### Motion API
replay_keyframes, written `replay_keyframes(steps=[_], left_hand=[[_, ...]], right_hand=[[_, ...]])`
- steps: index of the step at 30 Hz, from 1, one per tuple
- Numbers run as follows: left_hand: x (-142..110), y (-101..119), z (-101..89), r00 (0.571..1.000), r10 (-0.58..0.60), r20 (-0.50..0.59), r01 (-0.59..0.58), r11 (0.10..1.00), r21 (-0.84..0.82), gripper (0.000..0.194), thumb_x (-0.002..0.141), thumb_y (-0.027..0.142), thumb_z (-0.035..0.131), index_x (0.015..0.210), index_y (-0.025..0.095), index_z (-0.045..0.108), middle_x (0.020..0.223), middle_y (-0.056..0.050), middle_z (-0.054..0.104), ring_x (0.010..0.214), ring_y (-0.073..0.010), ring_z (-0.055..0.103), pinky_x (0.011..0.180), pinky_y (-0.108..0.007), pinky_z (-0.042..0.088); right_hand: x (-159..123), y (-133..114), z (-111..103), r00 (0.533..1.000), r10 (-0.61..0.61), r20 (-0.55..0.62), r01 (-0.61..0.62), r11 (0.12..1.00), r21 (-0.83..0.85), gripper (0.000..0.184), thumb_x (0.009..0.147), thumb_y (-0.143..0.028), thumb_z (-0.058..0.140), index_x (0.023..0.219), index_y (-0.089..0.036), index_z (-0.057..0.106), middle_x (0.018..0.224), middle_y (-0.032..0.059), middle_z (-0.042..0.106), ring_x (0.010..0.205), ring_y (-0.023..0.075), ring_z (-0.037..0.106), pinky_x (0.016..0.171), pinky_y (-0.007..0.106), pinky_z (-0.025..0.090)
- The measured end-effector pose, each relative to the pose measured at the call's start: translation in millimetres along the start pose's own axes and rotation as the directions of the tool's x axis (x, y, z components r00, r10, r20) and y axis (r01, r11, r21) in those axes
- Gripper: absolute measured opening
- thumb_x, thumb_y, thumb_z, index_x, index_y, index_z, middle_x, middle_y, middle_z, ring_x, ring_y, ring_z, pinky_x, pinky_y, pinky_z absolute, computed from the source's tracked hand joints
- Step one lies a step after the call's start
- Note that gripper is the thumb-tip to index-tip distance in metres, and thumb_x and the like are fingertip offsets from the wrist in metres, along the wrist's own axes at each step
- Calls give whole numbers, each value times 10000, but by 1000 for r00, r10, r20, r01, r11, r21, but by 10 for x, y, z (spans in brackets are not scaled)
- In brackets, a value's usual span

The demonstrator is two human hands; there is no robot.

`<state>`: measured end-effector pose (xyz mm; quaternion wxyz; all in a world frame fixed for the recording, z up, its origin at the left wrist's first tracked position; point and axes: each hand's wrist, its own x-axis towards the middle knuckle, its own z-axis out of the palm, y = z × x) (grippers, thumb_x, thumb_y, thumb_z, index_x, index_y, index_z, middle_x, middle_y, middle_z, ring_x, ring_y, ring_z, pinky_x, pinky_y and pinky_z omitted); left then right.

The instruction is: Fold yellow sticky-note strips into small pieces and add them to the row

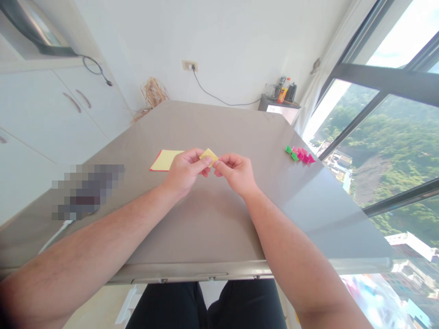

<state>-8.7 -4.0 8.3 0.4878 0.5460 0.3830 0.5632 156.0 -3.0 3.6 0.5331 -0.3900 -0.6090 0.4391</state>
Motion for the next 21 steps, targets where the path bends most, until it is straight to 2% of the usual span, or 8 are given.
replay_keyframes(steps=[2, 6, 9, 15, 21], left_hand=[[10, 4, -8, 999, -52, -13, 52, 998, -46, 174, 757, 331, 768, 731, 181, 682, 713, -20, 676, 628, -121, 596, 560, -245, 488], [18, 13, -17, 990, -141, 19, 143, 984, -105, 200, 733, 332, 781, 714, 166, 670, 685, -13, 646, 602, -109, 584, 550, -241, 470], [19, 25, -14, 983, -178, 49, 182, 975, -126, 220, 725, 332, 789, 700, 167, 646, 645, -2, 623, 576, -106, 578, 536, -240, 458], [32, 55, -32, 960, -265, 91, 277, 948, -156, 222, 689, 265, 788, 653, 172, 589, 606, 15, 601, 550, -100, 572, 514, -226, 432], [29, 67, -44, 955, -263, 135, 284, 945, -165, 268, 684, 270, 814, 652, 172, 567, 626, 18, 611, 551, -98, 581, 518, -224, 429]], right_hand=[[-8, -4, 12, 999, -23, -37, 21, 999, -29, 169, 783, -363, 768, 845, -207, 753, 669, 9, 720, 647, 167, 678, 674, 339, 557], [-38, 1, 54, 984, -98, -146, 63, 971, -229, 130, 779, -333, 748, 833, -215, 753, 712, 9, 733, 679, 166, 689, 662, 315, 543], [-60, 7, 80, 978, -140, -153, 86, 946, -313, 114, 788, -332, 731, 785, -218, 738, 724, 10, 735, 673, 159, 680, 653, 307, 527], [-71, -5, 89, 980, -143, -140, 91, 942, -323, 108, 794, -312, 706, 750, -213, 704, 704, 1, 716, 657, 154, 663, 633, 297, 504], [-72, -18, 100, 980, -127, -152, 73, 945, -319, 71, 773, -267, 687, 730, -211, 673, 676, -9, 693, 633, 141, 626, 614, 284, 482]])
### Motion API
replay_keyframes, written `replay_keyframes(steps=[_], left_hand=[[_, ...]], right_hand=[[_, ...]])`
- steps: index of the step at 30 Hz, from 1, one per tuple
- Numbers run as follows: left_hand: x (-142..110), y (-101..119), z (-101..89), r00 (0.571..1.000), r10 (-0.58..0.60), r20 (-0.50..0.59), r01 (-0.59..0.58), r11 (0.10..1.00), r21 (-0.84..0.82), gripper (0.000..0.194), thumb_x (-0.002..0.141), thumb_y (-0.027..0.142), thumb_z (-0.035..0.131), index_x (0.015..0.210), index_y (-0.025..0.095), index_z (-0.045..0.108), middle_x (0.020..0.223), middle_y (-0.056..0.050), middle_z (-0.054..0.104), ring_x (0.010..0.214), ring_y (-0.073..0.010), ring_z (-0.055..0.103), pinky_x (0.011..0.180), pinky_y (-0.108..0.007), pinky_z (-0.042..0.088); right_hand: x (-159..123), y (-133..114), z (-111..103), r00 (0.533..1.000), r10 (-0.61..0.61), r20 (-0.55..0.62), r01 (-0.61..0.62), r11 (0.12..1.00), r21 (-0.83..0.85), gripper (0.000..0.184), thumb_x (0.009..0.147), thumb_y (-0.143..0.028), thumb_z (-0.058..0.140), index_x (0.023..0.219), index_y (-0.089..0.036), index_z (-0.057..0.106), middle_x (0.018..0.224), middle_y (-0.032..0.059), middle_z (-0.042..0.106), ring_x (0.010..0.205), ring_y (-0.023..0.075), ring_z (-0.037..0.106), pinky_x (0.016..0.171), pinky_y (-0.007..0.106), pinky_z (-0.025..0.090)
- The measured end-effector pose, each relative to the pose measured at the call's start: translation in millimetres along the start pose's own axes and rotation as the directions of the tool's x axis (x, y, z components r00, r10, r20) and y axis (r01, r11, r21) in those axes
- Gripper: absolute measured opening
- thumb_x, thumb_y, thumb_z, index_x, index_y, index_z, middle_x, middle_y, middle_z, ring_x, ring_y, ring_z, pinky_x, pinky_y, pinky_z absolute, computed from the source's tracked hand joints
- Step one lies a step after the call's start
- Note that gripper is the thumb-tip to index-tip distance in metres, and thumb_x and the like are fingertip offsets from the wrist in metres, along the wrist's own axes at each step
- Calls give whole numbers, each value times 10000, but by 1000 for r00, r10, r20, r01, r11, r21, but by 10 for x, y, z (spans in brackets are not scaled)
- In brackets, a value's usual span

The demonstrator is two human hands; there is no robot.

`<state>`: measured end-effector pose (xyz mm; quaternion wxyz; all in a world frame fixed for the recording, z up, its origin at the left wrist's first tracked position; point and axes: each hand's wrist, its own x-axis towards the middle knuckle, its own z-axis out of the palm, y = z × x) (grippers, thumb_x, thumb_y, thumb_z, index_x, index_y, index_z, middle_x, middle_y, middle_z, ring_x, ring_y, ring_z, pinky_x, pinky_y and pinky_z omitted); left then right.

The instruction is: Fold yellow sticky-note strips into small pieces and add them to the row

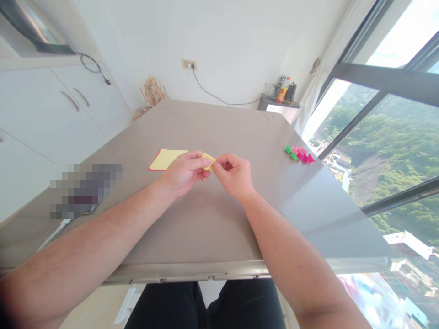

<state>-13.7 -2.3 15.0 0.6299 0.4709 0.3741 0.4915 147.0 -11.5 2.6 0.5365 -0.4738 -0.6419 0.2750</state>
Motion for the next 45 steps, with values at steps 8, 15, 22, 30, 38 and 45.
replay_keyframes(steps=[8, 15, 22, 30, 38, 45], left_hand=[[0, 11, -24, 997, -34, 76, 35, 999, -7, 287, 701, 286, 823, 650, 165, 567, 646, 9, 620, 538, -94, 584, 500, -217, 423], [4, 12, -60, 986, -47, 160, 38, 997, 59, 261, 739, 355, 825, 757, 152, 661, 703, -19, 657, 575, -99, 603, 534, -228, 471], [-8, 29, -73, 989, 16, 150, -29, 996, 84, 243, 742, 342, 827, 814, 143, 706, 779, -41, 706, 664, -133, 668, 656, -279, 541], [-27, 44, -49, 990, 43, 135, -58, 992, 112, 209, 728, 292, 821, 820, 134, 722, 746, -47, 717, 682, -164, 698, 672, -301, 566], [-38, 52, -50, 989, 94, 110, -114, 975, 189, 234, 724, 276, 820, 875, 143, 701, 773, -55, 740, 693, -179, 721, 672, -309, 581], [-46, 37, -31, 978, 198, 69, -210, 942, 263, 303, 695, 295, 854, 864, 149, 649, 797, -55, 753, 697, -183, 724, 680, -321, 587]], right_hand=[[4, -5, -7, 998, -41, 39, 40, 998, 48, 85, 764, -253, 680, 705, -217, 631, 640, -28, 650, 596, 122, 573, 575, 269, 444], [31, 3, -23, 999, -18, 31, 18, 1000, 7, 105, 748, -222, 655, 680, -223, 575, 579, -50, 587, 566, 123, 561, 545, 263, 418], [30, -8, -16, 998, 31, 51, -34, 998, 60, 101, 743, -250, 673, 704, -219, 585, 622, -36, 617, 578, 123, 575, 546, 263, 437], [43, 53, 9, 998, 26, 58, -34, 990, 139, 122, 731, -256, 687, 749, -225, 571, 650, -40, 615, 582, 118, 576, 540, 260, 456], [69, 32, -42, 983, 70, 168, -116, 953, 281, 192, 761, -347, 715, 892, -211, 680, 725, -10, 698, 652, 150, 660, 659, 326, 564], [87, 64, -71, 986, 93, 140, -123, 968, 220, 169, 789, -356, 736, 761, -197, 687, 626, -4, 676, 596, 148, 637, 612, 302, 513]])
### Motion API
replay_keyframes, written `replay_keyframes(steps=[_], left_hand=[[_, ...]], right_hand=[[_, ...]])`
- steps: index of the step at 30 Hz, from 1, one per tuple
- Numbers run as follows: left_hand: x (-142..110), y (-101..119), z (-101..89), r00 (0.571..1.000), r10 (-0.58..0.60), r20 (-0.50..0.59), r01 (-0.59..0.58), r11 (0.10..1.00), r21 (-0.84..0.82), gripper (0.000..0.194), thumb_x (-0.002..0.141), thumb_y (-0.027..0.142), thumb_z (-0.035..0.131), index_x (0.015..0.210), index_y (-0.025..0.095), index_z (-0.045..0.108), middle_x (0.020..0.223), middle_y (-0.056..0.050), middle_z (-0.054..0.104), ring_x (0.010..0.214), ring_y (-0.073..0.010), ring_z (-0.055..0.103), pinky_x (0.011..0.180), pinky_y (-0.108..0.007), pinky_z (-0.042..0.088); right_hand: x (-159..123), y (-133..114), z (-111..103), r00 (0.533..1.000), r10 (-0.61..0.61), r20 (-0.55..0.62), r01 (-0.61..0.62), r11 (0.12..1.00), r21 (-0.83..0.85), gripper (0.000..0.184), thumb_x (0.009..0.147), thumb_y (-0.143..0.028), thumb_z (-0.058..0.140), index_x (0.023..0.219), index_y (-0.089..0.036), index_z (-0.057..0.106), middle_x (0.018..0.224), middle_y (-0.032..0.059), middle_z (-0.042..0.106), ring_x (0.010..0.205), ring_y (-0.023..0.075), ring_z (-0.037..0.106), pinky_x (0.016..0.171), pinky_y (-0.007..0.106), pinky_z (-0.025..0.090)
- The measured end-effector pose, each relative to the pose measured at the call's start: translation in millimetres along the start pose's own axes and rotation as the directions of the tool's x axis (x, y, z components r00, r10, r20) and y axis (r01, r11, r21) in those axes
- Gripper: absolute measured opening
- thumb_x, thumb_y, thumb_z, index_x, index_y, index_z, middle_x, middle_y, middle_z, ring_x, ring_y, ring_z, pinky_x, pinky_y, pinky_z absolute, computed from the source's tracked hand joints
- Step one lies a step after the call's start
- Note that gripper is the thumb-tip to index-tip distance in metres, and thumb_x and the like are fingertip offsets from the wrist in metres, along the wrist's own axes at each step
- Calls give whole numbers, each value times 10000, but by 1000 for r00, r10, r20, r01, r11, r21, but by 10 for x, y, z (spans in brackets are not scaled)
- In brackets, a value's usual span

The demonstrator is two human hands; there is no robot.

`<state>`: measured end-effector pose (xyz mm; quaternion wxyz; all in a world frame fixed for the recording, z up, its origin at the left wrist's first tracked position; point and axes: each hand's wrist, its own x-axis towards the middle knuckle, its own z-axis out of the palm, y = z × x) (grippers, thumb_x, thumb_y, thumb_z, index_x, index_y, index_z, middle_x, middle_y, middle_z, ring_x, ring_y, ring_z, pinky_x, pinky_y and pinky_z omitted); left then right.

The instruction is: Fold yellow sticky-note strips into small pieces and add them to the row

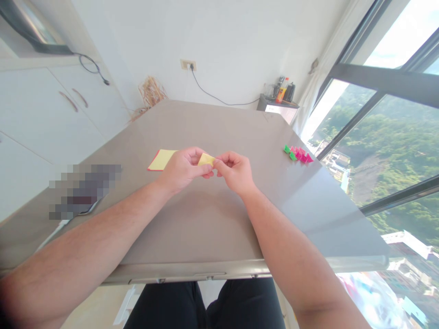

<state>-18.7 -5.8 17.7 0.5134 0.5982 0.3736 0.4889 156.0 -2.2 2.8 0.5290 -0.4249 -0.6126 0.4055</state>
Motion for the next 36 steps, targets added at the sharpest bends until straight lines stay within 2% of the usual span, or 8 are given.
replay_keyframes(steps=[6, 11, 14, 19, 23, 30, 36], left_hand=[[19, 0, -14, 997, 16, -78, -19, 999, -41, 262, 707, 277, 827, 878, 132, 691, 802, -58, 754, 659, -166, 705, 647, -305, 577], [16, 14, -12, 995, -50, -85, 43, 996, -83, 230, 699, 267, 825, 838, 133, 700, 785, -62, 754, 645, -169, 706, 648, -310, 578], [15, 11, -6, 995, -50, -86, 43, 996, -83, 228, 693, 271, 829, 825, 135, 703, 773, -61, 753, 640, -167, 704, 646, -305, 574], [21, -12, -1, 998, -38, -59, 34, 997, -65, 277, 687, 316, 847, 841, 131, 709, 761, -70, 753, 647, -172, 708, 639, -297, 569], [30, -22, 1, 994, -43, -103, 32, 994, -104, 257, 694, 304, 834, 816, 137, 680, 747, -53, 745, 637, -171, 710, 625, -296, 572], [14, -14, 22, 991, -8, -134, 5, 1000, -20, 222, 736, 327, 788, 785, 143, 675, 708, -52, 726, 626, -176, 703, 609, -299, 565], [5, -29, 23, 990, 29, -138, -23, 998, 50, 199, 764, 332, 751, 714, 170, 646, 608, -22, 677, 554, -145, 641, 577, -279, 518]], right_hand=[[6, 33, -2, 998, -6, -60, 5, 1000, -21, 183, 798, -380, 715, 752, -208, 672, 610, -12, 657, 596, 153, 629, 622, 312, 520], [-8, 14, 0, 998, -32, -57, 30, 999, -44, 159, 802, -356, 697, 740, -211, 673, 601, -14, 650, 595, 153, 626, 618, 309, 511], [-21, -16, 10, 998, -42, -54, 38, 997, -69, 159, 800, -360, 696, 743, -214, 669, 608, -13, 653, 593, 150, 624, 594, 298, 497], [-29, -39, 24, 999, -31, -29, 28, 994, -106, 259, 780, -455, 751, 752, -210, 672, 627, -2, 666, 599, 151, 619, 560, 286, 471], [-21, -7, 14, 999, -31, -27, 28, 994, -102, 299, 805, -493, 737, 750, -208, 664, 606, -1, 663, 572, 141, 587, 542, 281, 441], [-37, -20, 32, 1000, -10, -27, 6, 990, -144, 273, 815, -453, 708, 712, -207, 650, 600, -5, 654, 551, 129, 556, 516, 269, 417], [-42, -23, 57, 1000, -11, -9, 10, 990, -143, 240, 809, -409, 691, 688, -207, 645, 601, -6, 644, 571, 140, 592, 538, 274, 446]])
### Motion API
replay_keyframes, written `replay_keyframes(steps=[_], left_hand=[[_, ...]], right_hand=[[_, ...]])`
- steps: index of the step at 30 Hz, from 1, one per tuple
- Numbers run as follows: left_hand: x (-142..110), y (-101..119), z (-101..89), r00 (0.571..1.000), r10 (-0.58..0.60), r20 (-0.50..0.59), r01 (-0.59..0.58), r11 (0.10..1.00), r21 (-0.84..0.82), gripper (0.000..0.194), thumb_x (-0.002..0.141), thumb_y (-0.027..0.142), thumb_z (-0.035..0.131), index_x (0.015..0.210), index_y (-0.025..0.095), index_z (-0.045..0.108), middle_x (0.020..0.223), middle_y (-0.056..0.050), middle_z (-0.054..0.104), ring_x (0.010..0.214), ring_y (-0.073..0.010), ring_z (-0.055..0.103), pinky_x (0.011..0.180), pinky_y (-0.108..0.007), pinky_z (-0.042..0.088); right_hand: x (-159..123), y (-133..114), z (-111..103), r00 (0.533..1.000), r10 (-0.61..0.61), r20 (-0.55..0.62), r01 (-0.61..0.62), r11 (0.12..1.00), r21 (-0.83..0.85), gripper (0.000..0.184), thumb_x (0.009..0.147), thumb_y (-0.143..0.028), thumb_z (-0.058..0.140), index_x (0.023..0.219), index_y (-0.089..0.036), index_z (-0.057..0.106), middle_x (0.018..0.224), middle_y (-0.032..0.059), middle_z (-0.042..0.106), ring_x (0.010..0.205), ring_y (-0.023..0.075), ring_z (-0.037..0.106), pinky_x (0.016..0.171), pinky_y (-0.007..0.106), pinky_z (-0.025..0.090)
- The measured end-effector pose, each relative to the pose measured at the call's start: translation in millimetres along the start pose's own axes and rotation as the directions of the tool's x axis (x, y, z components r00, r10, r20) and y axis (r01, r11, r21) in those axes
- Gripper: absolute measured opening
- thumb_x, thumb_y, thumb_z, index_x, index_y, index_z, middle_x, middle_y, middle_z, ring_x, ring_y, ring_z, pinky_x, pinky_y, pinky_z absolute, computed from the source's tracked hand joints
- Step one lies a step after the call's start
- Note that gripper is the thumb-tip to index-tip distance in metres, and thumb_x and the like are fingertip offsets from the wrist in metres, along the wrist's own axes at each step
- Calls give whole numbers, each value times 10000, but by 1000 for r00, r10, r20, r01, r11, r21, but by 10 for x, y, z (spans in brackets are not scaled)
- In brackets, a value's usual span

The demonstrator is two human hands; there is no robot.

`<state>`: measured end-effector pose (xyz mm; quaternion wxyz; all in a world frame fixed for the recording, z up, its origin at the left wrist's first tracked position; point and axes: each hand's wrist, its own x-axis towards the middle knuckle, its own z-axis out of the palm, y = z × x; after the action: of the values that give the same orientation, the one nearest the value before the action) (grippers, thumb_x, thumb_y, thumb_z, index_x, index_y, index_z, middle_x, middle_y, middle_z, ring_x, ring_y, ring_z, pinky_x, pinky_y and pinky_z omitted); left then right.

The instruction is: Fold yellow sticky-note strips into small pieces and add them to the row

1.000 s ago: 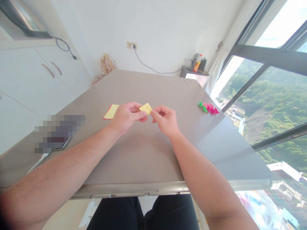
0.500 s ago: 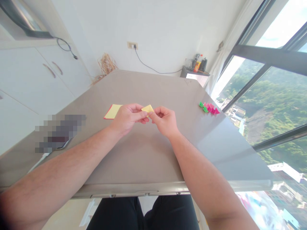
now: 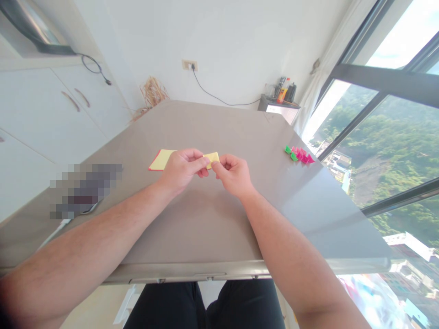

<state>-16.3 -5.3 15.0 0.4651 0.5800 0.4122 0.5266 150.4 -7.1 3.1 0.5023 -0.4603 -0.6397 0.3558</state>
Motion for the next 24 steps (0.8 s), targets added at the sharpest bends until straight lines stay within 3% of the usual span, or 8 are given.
replay_keyframes(steps=[8, 24], left_hand=[[-25, 37, 17, 1000, 13, 7, -13, 996, 93, 196, 794, 325, 706, 691, 181, 623, 570, -4, 644, 541, -129, 606, 569, -258, 492], [-14, -20, 45, 999, 25, -31, -23, 998, 59, 208, 795, 335, 708, 690, 174, 626, 577, -3, 660, 542, -130, 623, 564, -249, 503]], right_hand=[[-1, 5, 23, 999, 32, 26, -34, 996, 87, 218, 800, -407, 726, 747, -202, 674, 681, 12, 690, 623, 156, 644, 602, 295, 502], [7, 13, 56, 999, 47, -1, -46, 986, 157, 183, 777, -355, 729, 713, -201, 653, 698, 0, 681, 626, 144, 631, 621, 294, 503]])
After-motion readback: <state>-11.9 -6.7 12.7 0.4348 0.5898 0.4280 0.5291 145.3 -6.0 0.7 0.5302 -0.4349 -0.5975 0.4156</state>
